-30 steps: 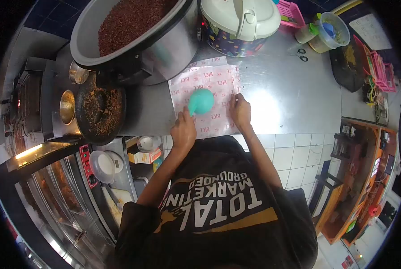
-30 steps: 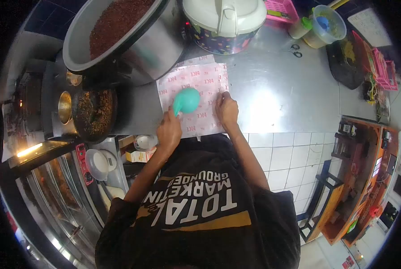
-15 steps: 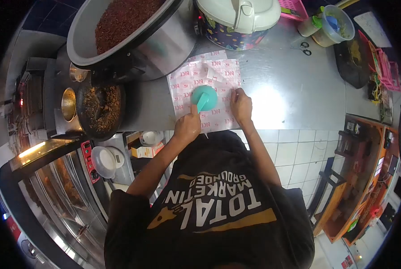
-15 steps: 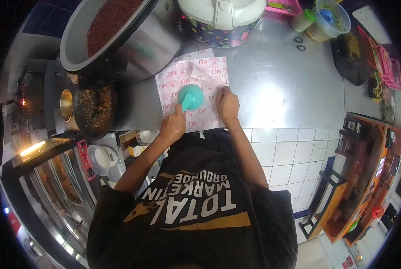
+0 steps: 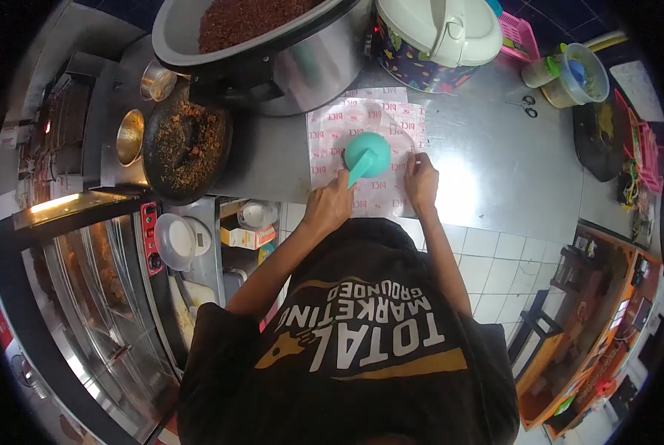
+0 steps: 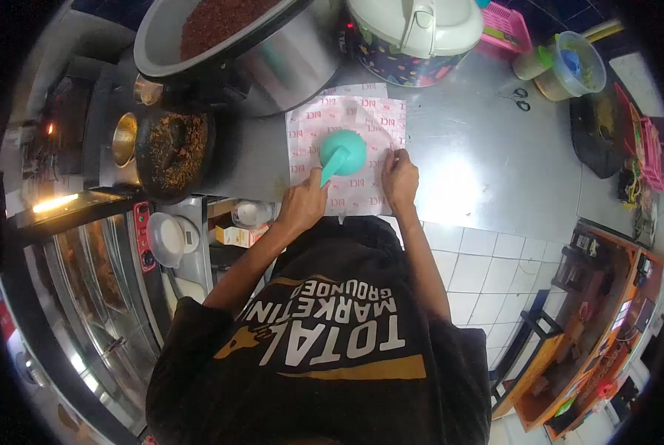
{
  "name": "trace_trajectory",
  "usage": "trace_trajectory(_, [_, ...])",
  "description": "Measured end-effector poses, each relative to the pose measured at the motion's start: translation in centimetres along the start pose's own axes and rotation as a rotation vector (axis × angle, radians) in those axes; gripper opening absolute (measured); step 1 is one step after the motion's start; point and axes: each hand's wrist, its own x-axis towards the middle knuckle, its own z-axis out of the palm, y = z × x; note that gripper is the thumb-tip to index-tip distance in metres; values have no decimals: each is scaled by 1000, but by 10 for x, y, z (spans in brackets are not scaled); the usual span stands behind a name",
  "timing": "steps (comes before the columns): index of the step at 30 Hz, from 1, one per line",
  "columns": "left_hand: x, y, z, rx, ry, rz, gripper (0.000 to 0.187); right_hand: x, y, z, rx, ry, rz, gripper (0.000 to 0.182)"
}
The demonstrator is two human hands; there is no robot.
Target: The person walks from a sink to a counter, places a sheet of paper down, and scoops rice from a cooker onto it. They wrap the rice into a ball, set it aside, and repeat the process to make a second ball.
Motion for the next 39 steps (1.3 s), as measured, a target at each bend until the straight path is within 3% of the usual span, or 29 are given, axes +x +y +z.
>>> trace_trajectory(2, [1, -2, -9, -139, 39, 13, 27, 1, 2, 0, -5, -7, -16, 26])
trace_trajectory(5, [-13, -6, -29, -755, 78, -374, 25, 2, 5, -1, 12, -24, -41, 24])
trace_trajectory(7, [-21, -27, -44, -1166, 188, -369, 22, -1, 4, -5, 48, -52, -62, 26])
trace_trajectory(10, [-32, -65, -51, -1438, 390, -564, 24, -6, 2, -15, 124, -98, -106, 30])
trace_trajectory(13, [-43, -110, -58, -1448, 351, -488, 34, -9, 5, -18, 180, -133, -148, 31])
trace_trajectory(14, [-47, -122, -57, -1552, 300, -450, 45, -10, 6, -21, 175, -159, -166, 32])
trace_trajectory(17, [-51, -136, -59, -1604, 144, -511, 47, -8, 12, -29, 139, -211, -279, 36])
trace_trajectory(18, [-51, -135, -61, -1505, 168, -555, 44, -9, 12, -30, 124, -225, -326, 37])
trace_trajectory(20, [-49, -129, -62, -1306, 210, -638, 39, -13, 3, -39, 184, -255, -193, 33])
trace_trajectory(23, [-43, -126, -49, -860, 307, -603, 29, -17, -7, -50, 214, -301, -126, 27])
trace_trajectory(24, [-42, -128, -47, -853, 330, -622, 28, -18, -8, -52, 215, -316, -125, 24])
trace_trajectory(27, [-37, -139, -41, -741, 368, -640, 26, -19, -5, -62, -145, -284, -582, 27])
trace_trajectory(29, [-35, -147, -41, -545, 363, -601, 28, -16, 5, -63, -231, -335, -685, 41])
trace_trajectory(32, [-28, -146, -36, 226, 450, -466, 29, -19, 13, -70, -353, -381, -856, 47])
trace_trajectory(33, [-26, -141, -38, 249, 405, -503, 29, -22, 11, -75, -393, -392, -916, 46])
trace_trajectory(35, [-23, -134, -43, 297, 314, -575, 30, -29, 8, -81, -374, -471, -906, 41])
trace_trajectory(39, [-23, -148, -42, 393, 355, -514, 27, -33, 10, -84, -370, -538, -905, 38])
